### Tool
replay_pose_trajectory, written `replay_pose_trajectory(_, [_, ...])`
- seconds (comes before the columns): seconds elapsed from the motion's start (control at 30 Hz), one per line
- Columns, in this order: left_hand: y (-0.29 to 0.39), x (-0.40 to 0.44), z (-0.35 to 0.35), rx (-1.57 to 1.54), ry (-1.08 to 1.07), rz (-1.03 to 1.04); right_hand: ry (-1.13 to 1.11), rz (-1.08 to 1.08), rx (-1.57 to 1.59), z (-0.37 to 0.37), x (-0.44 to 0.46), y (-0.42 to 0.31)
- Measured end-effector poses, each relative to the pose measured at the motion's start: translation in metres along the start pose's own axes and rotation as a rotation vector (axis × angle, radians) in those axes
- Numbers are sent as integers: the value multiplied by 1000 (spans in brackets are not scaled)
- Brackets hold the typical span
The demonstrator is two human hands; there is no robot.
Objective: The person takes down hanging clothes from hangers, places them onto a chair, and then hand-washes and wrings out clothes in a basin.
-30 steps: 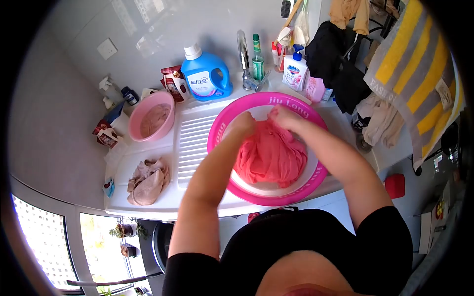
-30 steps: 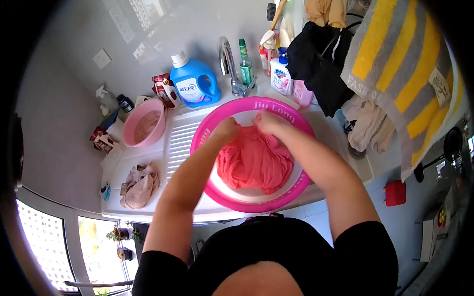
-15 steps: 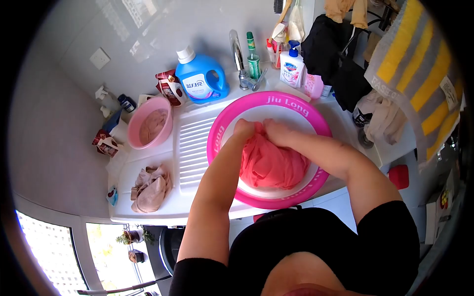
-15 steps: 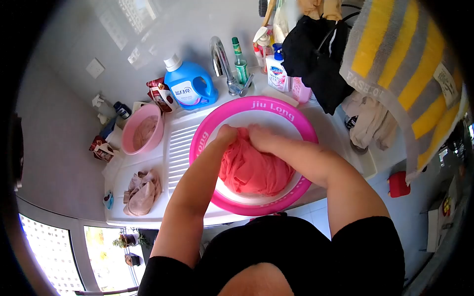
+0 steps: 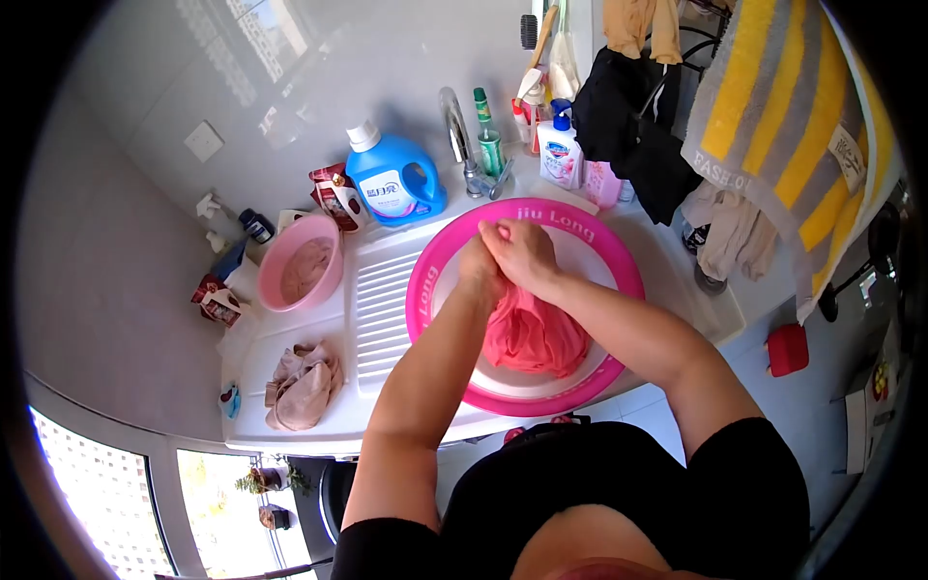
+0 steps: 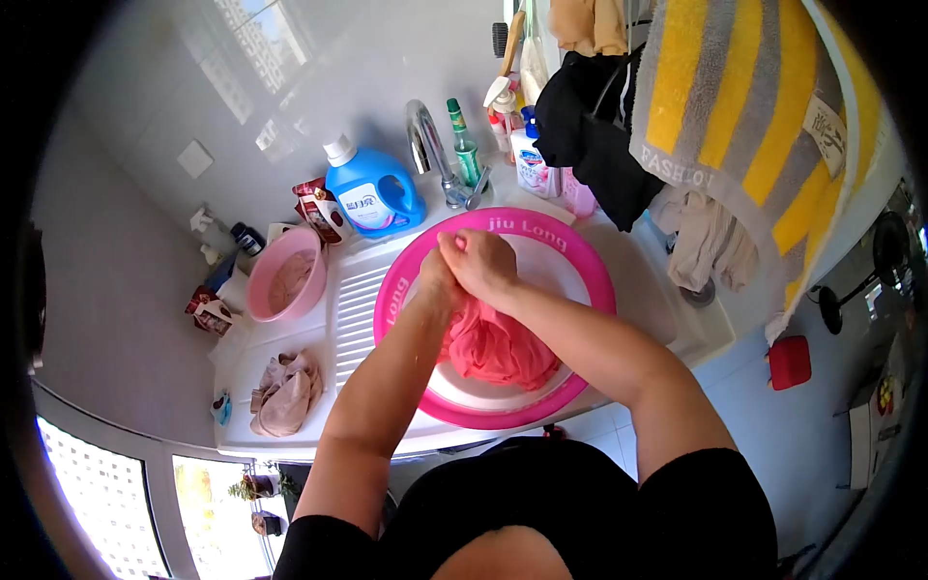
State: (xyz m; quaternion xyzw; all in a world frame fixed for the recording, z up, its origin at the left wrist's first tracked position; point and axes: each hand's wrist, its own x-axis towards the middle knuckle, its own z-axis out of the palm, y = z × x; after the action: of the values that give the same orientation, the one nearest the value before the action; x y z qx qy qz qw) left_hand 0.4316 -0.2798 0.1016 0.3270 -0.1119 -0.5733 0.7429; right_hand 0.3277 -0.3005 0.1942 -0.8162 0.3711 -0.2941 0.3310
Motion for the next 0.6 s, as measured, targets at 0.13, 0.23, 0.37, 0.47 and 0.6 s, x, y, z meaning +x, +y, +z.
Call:
replay_pose_trajectory(0.13, [-1, -37, 74, 87, 297, -30, 27, 50, 147, 1, 20, 19])
replay_pose_trajectory(0.23, [-4, -32, 39, -111, -40, 94, 236, -239, 121, 2, -11, -7])
replay_pose_trajectory(0.37, [4, -60, 83, 14, 171, 46, 168, -165, 279, -2, 2, 3])
replay_pose_trajectory(0.47, [-10, -28, 55, 83, 238, -2, 204, -147, 199, -5, -5, -5])
replay_pose_trajectory(0.6, [-29, -38, 40, -471, -673, 290, 200, -512, 78, -3, -27, -15])
